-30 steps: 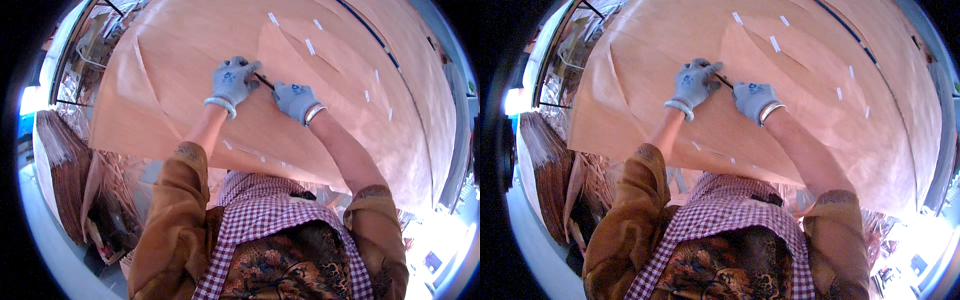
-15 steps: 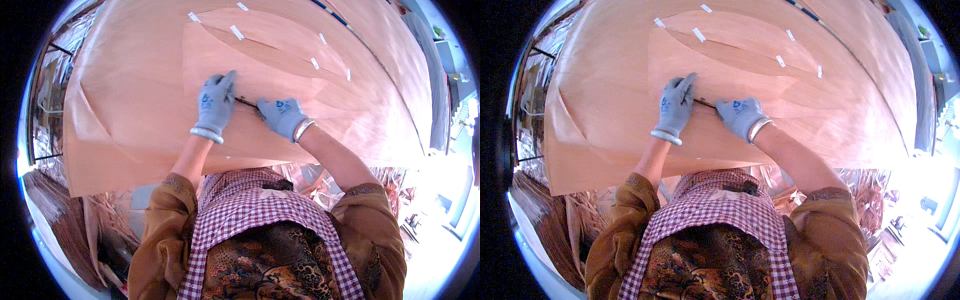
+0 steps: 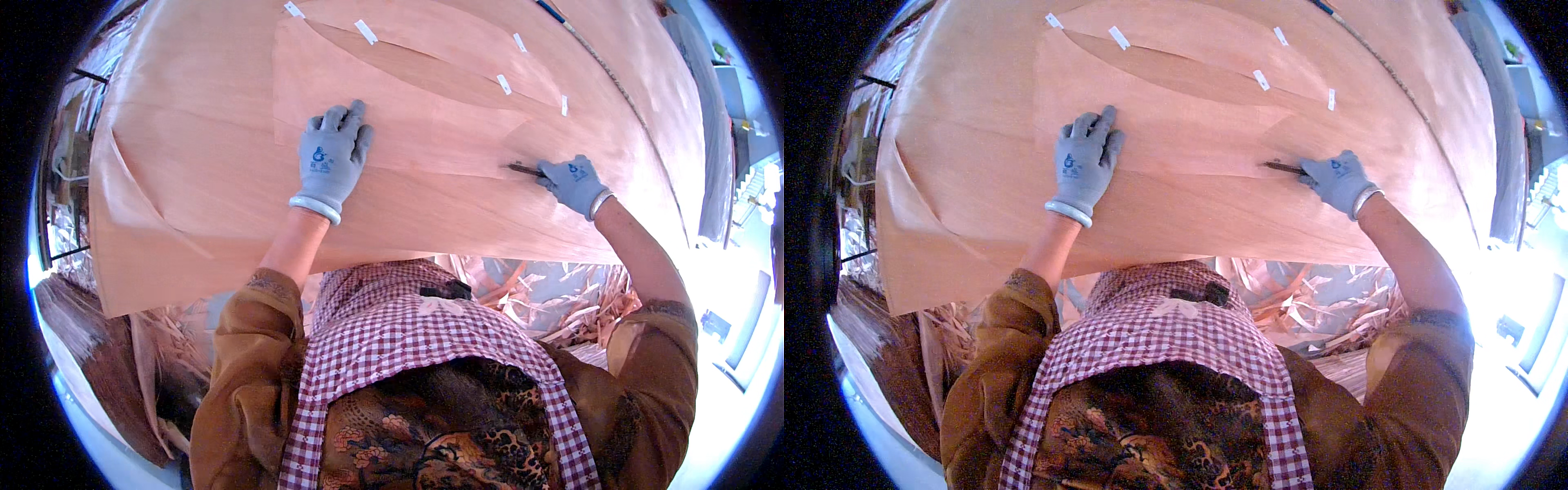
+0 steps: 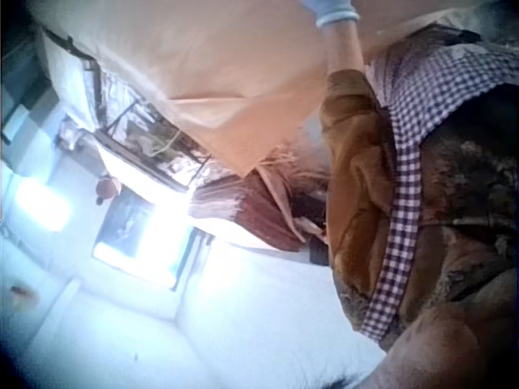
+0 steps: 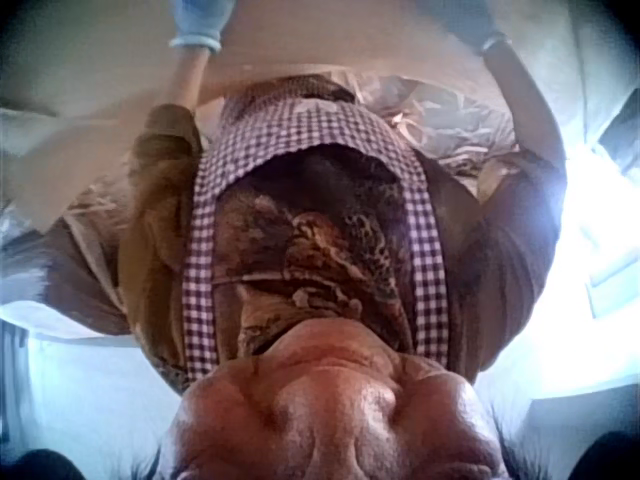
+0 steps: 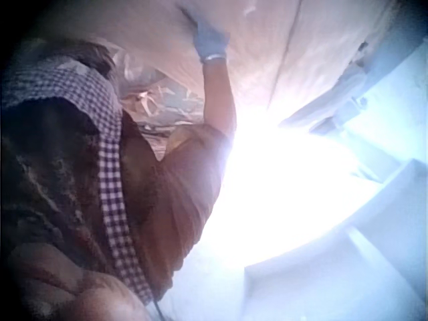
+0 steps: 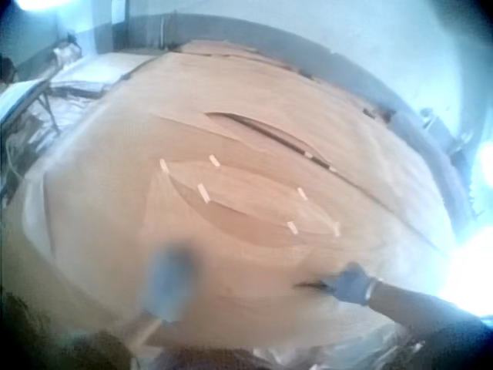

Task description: The person cuts sheets of wood veneer using a utility knife, uses a measuring tape to mark lengths, and stacks the cut pieces on a table.

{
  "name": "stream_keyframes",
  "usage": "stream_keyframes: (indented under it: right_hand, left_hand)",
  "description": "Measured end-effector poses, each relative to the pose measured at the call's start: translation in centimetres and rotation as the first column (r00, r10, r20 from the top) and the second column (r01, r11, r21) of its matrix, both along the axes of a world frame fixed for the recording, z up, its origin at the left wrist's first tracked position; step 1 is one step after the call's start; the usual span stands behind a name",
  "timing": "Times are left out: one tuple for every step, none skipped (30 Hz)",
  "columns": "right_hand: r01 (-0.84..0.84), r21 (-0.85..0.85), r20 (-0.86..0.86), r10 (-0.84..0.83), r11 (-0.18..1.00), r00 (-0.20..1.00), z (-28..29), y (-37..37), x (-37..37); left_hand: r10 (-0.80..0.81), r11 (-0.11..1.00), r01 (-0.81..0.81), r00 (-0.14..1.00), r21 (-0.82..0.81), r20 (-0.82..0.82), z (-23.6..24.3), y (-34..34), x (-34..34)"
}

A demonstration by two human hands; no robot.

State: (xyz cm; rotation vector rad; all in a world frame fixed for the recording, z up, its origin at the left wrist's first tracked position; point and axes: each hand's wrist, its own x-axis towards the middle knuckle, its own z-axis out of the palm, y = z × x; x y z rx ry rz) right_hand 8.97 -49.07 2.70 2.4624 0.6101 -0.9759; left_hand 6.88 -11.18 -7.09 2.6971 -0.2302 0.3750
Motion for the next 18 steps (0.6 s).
stream_keyframes:
  right_hand:
    - [0.001,-0.022,0.022,-0.001,1.000,1.000,0.6,-1.4,0.0]
    - [-0.010,-0.034,0.039,0.011,0.999,0.999,0.6,-2.4,0.3]
    - [-0.023,-0.048,0.055,0.026,0.999,0.998,0.8,-3.5,0.6]
    - [-0.111,0.003,0.118,0.110,0.994,0.987,1.4,-5.2,0.7]
    - [-0.204,0.061,0.195,0.188,0.977,0.963,1.6,-5.9,0.9]
    - [-0.071,0.126,0.146,0.052,0.989,0.988,2.5,-3.8,1.4]
    - [0.063,0.182,0.074,-0.078,0.981,0.994,3.7,-1.1,2.4]
    - [0.031,0.304,0.098,-0.064,0.952,0.993,3.5,1.6,3.7]
    - [-0.001,0.413,0.116,-0.052,0.911,0.992,3.3,5.1,4.5]
    - [-0.030,0.508,0.137,-0.047,0.861,0.990,3.0,8.6,5.0]
    - [-0.101,0.565,0.152,0.017,0.819,0.988,2.2,12.3,5.7]
    - [-0.165,0.614,0.173,0.073,0.772,0.982,1.2,16.0,6.8]
    - [-0.251,0.632,0.209,0.151,0.733,0.966,-0.6,18.7,8.1]
    - [-0.326,0.645,0.243,0.219,0.691,0.945,-2.2,21.1,9.4]
    - [-0.365,0.591,0.213,0.297,0.720,0.931,-2.6,24.1,10.4]
    - [-0.410,0.536,0.178,0.376,0.738,0.909,-2.6,26.9,11.0]
    - [-0.486,0.466,0.190,0.453,0.740,0.871,-2.5,29.0,11.2]
    - [-0.553,0.389,0.193,0.522,0.737,0.831,-2.3,30.5,11.3]
  left_hand:
    - [0.000,1.000,0.000,1.000,-0.002,-0.008,0.2,-0.1,0.1]
    - [0.012,1.000,-0.012,1.000,0.005,-0.022,0.2,0.3,0.1]
    - [-0.010,1.000,0.009,1.000,-0.012,-0.026,-0.3,0.2,-0.1]
    - [-0.015,1.000,0.015,1.000,-0.014,-0.017,-0.7,0.5,-0.3]
    - [-0.018,1.000,0.018,1.000,-0.002,0.001,-0.9,0.9,0.2]
    - [-0.008,1.000,0.009,0.999,-0.018,0.032,-0.7,0.8,0.3]
    - [0.003,0.999,-0.001,0.998,-0.033,0.056,-0.2,0.4,0.1]
    - [0.003,1.000,-0.003,1.000,-0.016,0.015,0.1,-0.1,0.2]
    - [0.005,1.000,-0.006,1.000,-0.009,-0.029,0.3,-0.2,0.2]
    - [0.028,0.999,-0.029,0.999,-0.021,-0.042,0.2,0.0,0.0]
    - [0.048,0.998,-0.050,0.998,-0.035,-0.051,0.1,0.1,-0.2]
    - [0.061,0.997,-0.064,0.996,-0.053,-0.058,0.1,0.1,-0.3]
    - [0.051,0.997,-0.054,0.996,-0.050,-0.069,0.2,0.1,-0.3]
    - [0.031,0.998,-0.035,0.996,-0.048,-0.082,0.5,0.0,-0.2]
    - [0.014,0.999,-0.019,0.995,-0.045,-0.100,0.7,0.0,-0.2]
    - [0.031,0.999,-0.033,0.998,-0.028,-0.049,0.5,0.0,-0.4]
    - [0.039,0.998,-0.041,0.998,-0.038,-0.051,0.4,0.1,-0.4]
    - [0.040,0.998,-0.043,0.998,-0.052,-0.055,0.2,0.1,-0.3]
